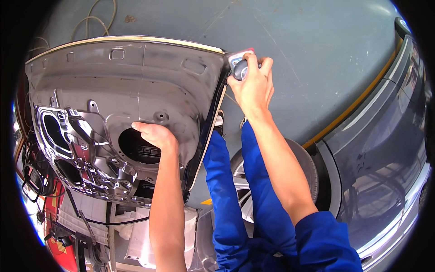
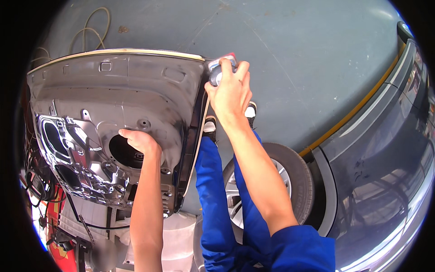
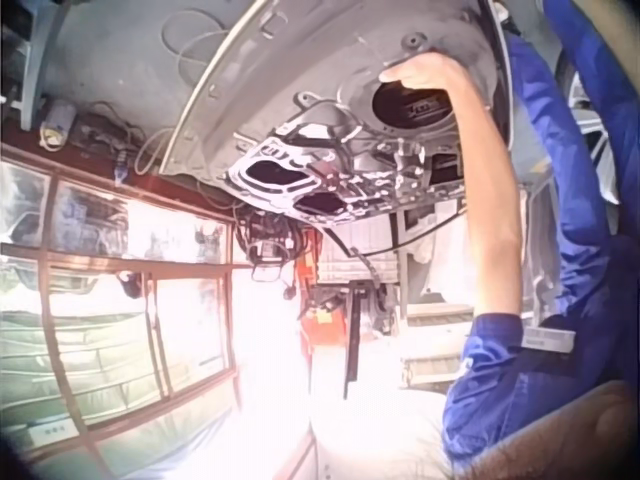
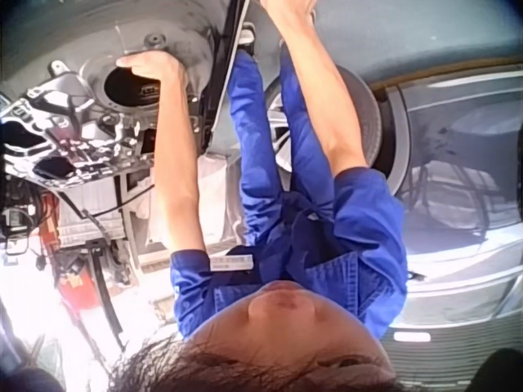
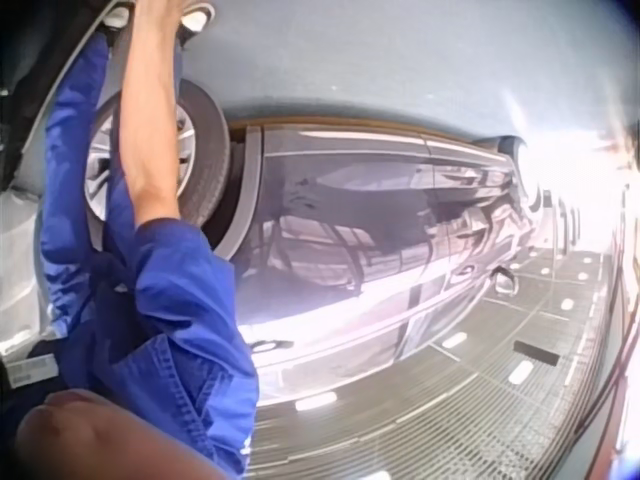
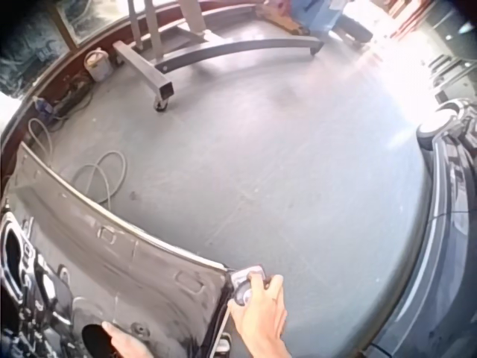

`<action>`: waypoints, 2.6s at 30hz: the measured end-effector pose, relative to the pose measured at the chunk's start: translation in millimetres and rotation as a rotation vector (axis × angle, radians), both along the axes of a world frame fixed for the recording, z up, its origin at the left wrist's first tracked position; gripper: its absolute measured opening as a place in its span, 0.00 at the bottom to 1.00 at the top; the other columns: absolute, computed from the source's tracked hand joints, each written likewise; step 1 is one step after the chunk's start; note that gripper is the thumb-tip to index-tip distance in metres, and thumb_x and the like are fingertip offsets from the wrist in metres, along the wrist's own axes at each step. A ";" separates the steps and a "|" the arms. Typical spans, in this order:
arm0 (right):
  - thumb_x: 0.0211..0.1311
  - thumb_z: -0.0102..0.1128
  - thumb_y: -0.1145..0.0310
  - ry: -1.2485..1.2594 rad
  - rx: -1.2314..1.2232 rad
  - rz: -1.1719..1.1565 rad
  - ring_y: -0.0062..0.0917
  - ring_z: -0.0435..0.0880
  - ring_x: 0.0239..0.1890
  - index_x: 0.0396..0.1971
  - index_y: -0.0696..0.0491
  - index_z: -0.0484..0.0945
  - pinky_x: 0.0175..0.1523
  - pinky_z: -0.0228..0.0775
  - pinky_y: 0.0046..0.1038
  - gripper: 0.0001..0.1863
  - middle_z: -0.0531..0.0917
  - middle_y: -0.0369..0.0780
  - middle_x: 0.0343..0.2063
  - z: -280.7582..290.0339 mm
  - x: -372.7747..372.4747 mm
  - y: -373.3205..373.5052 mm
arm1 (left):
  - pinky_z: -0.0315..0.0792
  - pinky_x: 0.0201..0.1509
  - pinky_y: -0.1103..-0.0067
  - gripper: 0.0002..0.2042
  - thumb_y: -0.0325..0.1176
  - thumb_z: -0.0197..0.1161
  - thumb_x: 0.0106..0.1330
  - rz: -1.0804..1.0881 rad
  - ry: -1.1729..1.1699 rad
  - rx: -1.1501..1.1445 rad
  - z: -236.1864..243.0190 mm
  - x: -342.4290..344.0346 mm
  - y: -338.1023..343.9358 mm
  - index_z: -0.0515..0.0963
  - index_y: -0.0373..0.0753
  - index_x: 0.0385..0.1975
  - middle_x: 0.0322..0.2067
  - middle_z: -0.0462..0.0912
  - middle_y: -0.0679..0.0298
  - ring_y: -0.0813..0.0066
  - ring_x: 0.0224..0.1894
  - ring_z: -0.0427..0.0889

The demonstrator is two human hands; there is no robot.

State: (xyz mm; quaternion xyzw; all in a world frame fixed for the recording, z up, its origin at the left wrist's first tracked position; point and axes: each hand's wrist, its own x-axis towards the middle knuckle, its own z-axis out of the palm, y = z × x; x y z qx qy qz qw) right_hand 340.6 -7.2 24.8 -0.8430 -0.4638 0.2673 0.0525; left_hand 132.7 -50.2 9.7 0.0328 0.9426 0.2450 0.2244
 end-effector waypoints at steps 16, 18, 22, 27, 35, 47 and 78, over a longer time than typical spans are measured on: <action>0.38 0.70 0.70 0.150 0.164 0.103 0.38 0.81 0.41 0.46 0.46 0.77 0.45 0.76 0.39 0.27 0.72 0.41 0.45 -24.3 25.4 1.5 | 0.63 0.62 0.64 0.41 0.58 0.30 0.76 0.014 -0.038 -0.002 1.6 -1.7 0.7 0.66 0.14 0.56 0.55 0.72 0.32 0.44 0.52 0.73; 0.38 0.70 0.71 0.178 0.284 0.361 0.38 0.81 0.41 0.46 0.46 0.77 0.46 0.76 0.39 0.27 0.72 0.40 0.46 -26.5 40.9 20.4 | 0.63 0.63 0.65 0.41 0.58 0.31 0.76 0.004 -0.059 0.026 2.3 1.1 0.9 0.66 0.14 0.57 0.56 0.72 0.32 0.44 0.53 0.73; 0.39 0.72 0.73 0.277 0.179 0.675 0.38 0.78 0.49 0.49 0.43 0.77 0.49 0.78 0.40 0.30 0.72 0.41 0.46 -19.9 51.7 57.2 | 0.64 0.63 0.66 0.41 0.59 0.31 0.75 0.027 -0.035 0.005 0.6 -2.6 -1.4 0.66 0.16 0.58 0.57 0.72 0.35 0.46 0.55 0.74; 0.40 0.72 0.72 0.304 0.067 0.735 0.37 0.77 0.51 0.50 0.41 0.76 0.51 0.77 0.39 0.31 0.72 0.39 0.46 -20.2 70.9 60.7 | 0.64 0.64 0.67 0.41 0.60 0.31 0.74 0.023 -0.055 -0.045 4.1 -3.3 -0.3 0.66 0.19 0.60 0.60 0.71 0.40 0.48 0.58 0.73; 0.40 0.70 0.69 0.340 0.174 0.627 0.39 0.79 0.50 0.49 0.42 0.76 0.50 0.76 0.41 0.29 0.73 0.42 0.45 -22.6 43.2 72.1 | 0.63 0.63 0.65 0.41 0.58 0.30 0.76 0.030 -0.036 -0.034 5.7 3.4 2.9 0.68 0.15 0.55 0.56 0.73 0.36 0.47 0.53 0.74; 0.38 0.69 0.68 0.437 0.048 0.130 0.40 0.81 0.47 0.48 0.47 0.76 0.50 0.76 0.39 0.30 0.72 0.41 0.48 -20.4 42.5 30.6 | 0.63 0.63 0.65 0.41 0.59 0.30 0.75 0.005 -0.023 -0.019 3.2 1.5 0.3 0.67 0.16 0.57 0.57 0.72 0.35 0.47 0.55 0.73; 0.42 0.73 0.70 0.199 0.209 -0.399 0.47 0.78 0.42 0.49 0.51 0.69 0.45 0.74 0.44 0.31 0.66 0.48 0.46 -48.6 -55.8 -102.2 | 0.75 0.57 0.66 0.37 0.58 0.32 0.75 0.035 -0.049 -0.017 1.2 -1.9 0.7 0.71 0.24 0.59 0.57 0.76 0.50 0.54 0.53 0.78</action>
